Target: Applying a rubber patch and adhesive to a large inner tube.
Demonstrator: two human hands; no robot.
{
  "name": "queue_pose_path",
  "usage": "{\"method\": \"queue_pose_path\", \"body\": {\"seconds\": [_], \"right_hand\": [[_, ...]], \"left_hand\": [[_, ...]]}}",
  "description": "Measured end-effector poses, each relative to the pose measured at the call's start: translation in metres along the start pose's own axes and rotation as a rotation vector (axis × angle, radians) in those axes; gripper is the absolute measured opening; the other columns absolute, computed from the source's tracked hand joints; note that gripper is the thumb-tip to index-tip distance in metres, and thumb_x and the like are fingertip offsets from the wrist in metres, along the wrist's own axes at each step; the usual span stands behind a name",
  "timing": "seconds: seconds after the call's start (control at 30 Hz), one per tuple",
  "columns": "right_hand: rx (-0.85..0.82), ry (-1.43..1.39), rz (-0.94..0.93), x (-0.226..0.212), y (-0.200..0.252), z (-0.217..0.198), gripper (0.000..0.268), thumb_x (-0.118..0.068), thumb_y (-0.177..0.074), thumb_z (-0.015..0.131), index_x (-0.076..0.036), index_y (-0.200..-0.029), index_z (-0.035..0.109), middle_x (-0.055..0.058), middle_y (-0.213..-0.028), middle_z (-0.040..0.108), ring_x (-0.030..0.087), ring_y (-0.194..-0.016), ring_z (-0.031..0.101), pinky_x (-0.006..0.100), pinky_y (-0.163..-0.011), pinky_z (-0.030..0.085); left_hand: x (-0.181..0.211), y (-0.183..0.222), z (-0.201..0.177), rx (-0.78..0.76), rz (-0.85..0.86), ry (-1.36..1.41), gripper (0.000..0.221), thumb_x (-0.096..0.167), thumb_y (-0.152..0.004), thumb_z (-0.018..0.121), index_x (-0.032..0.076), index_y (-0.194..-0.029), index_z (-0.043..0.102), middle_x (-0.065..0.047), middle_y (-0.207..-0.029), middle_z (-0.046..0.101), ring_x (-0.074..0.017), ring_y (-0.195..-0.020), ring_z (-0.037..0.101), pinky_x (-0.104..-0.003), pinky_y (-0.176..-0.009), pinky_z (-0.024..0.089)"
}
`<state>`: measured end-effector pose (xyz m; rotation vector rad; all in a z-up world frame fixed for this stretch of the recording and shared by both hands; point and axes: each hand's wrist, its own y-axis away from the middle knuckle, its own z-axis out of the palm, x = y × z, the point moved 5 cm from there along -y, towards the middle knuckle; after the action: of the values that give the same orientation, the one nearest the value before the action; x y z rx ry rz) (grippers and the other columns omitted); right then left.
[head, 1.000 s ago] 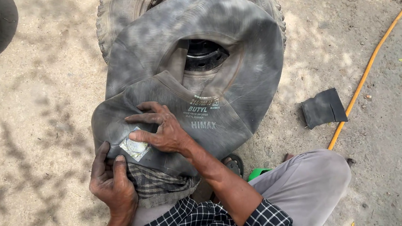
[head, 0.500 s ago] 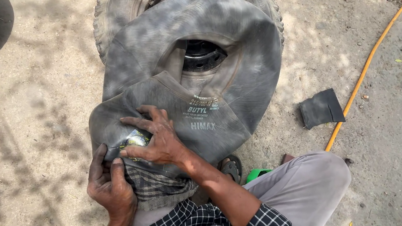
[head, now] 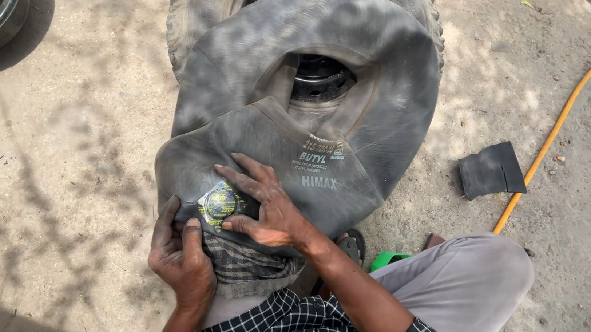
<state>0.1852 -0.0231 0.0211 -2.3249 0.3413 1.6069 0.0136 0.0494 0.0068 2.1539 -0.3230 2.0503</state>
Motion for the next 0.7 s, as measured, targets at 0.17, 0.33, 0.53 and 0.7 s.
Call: {"method": "queue_pose_path", "body": {"seconds": [0.17,0.33,0.53,0.7], "right_hand": [[0.047,0.209,-0.040,0.010,-0.032,0.012,0.078,-0.058,-0.069,0.084,-0.026,-0.137,0.065,0.017,-0.158,0.041,0.040,-0.143,0.037,0.063,-0.113,0.038],[0.013,0.120,0.029,0.034,-0.036,-0.009,0.061,-0.056,-0.080,0.080,-0.027,-0.133,0.071,0.009,-0.158,0.053,0.032,-0.147,0.049,0.053,-0.115,0.050],[-0.027,-0.004,0.061,0.005,-0.001,-0.009,0.074,-0.047,-0.080,0.080,-0.021,-0.146,0.059,0.009,-0.163,0.045,0.032,-0.150,0.041,0.053,-0.120,0.038],[0.099,0.192,0.073,-0.016,-0.023,0.001,0.077,-0.047,-0.069,0.088,-0.021,-0.138,0.063,0.018,-0.148,0.046,0.037,-0.136,0.044,0.052,-0.109,0.044]], "left_hand": [[0.014,-0.004,0.009,-0.029,0.072,0.082,0.043,-0.002,-0.093,0.054,-0.013,-0.134,0.056,-0.019,-0.105,0.071,-0.0171,-0.087,0.073,-0.024,-0.073,0.061],[0.007,-0.004,0.008,-0.057,0.111,0.084,0.043,-0.001,-0.094,0.057,-0.013,-0.135,0.057,-0.018,-0.106,0.071,-0.0165,-0.092,0.071,-0.027,-0.081,0.060],[0.005,-0.001,0.008,-0.054,0.033,0.064,0.044,0.001,-0.092,0.057,-0.010,-0.135,0.059,-0.015,-0.095,0.072,-0.0140,-0.081,0.071,-0.024,-0.074,0.060],[0.008,-0.002,0.012,-0.071,0.117,0.093,0.044,0.001,-0.095,0.056,-0.010,-0.138,0.057,-0.012,-0.100,0.071,-0.0121,-0.089,0.068,-0.024,-0.080,0.057]]}}
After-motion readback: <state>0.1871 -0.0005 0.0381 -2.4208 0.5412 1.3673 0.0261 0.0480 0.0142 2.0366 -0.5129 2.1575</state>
